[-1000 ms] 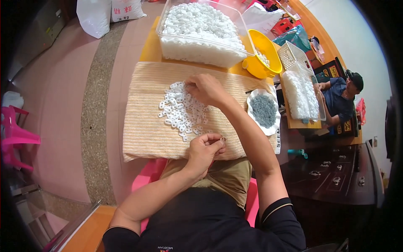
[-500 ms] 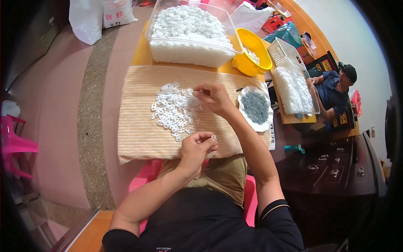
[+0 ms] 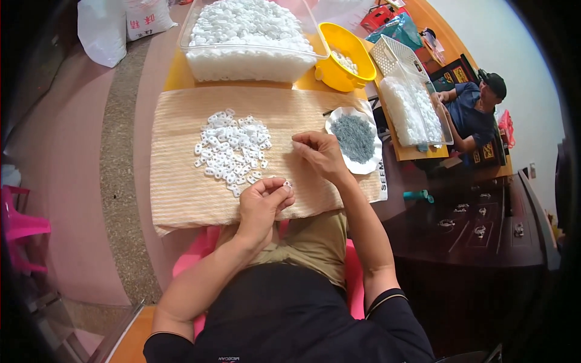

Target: The person is manually assembling small white plastic rings by inserting gray components into them at a workstation.

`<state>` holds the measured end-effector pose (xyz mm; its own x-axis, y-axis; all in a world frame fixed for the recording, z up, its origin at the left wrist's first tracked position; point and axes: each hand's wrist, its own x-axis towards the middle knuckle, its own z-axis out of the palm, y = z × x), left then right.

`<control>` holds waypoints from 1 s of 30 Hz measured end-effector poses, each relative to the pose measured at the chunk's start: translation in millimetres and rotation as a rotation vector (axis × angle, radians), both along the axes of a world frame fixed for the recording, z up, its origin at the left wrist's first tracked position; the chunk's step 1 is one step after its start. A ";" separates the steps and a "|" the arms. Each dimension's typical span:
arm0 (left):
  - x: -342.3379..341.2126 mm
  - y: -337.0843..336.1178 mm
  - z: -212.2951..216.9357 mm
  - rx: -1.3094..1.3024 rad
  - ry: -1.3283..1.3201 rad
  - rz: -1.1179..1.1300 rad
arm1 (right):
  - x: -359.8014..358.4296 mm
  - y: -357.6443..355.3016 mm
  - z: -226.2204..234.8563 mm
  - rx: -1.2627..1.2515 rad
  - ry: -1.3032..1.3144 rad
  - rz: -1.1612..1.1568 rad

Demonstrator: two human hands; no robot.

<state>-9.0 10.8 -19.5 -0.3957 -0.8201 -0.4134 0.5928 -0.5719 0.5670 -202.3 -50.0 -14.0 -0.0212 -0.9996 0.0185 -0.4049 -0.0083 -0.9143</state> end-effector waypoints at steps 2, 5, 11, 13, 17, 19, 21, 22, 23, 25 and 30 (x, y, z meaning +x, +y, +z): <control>1.2 0.5 1.1 0.002 -0.010 -0.003 | -0.3 6.2 0.1 0.006 -0.049 0.008; 1.7 0.5 1.5 0.005 -0.021 -0.003 | -3.3 11.9 -2.1 -0.015 0.036 0.019; 1.5 -0.3 2.1 0.012 -0.026 -0.005 | -5.4 19.9 -2.9 -0.014 0.137 -0.014; 1.4 -0.6 1.7 0.011 -0.027 -0.004 | -3.8 22.2 0.6 0.027 0.086 -0.017; 1.5 -1.3 1.8 0.021 -0.018 0.005 | -4.1 25.9 3.0 0.096 -0.096 -0.024; 1.6 -0.9 2.0 0.023 -0.019 0.005 | -4.7 27.0 2.1 0.103 -0.126 -0.029; 1.3 -0.6 2.3 0.021 -0.019 0.002 | -6.0 28.1 0.7 0.110 -0.155 -0.036; 1.4 -0.6 2.2 0.022 -0.019 0.002 | -6.8 28.3 -1.1 0.111 -0.170 -0.034; 1.5 -0.6 2.1 0.022 -0.021 0.001 | -7.3 28.6 -2.2 0.112 -0.185 -0.032; 1.5 -0.5 2.6 0.024 -0.023 0.000 | -7.5 29.6 -2.7 0.116 -0.191 -0.031; 2.0 -0.5 5.5 0.036 -0.018 0.005 | -7.4 31.4 -2.8 0.130 -0.205 -0.037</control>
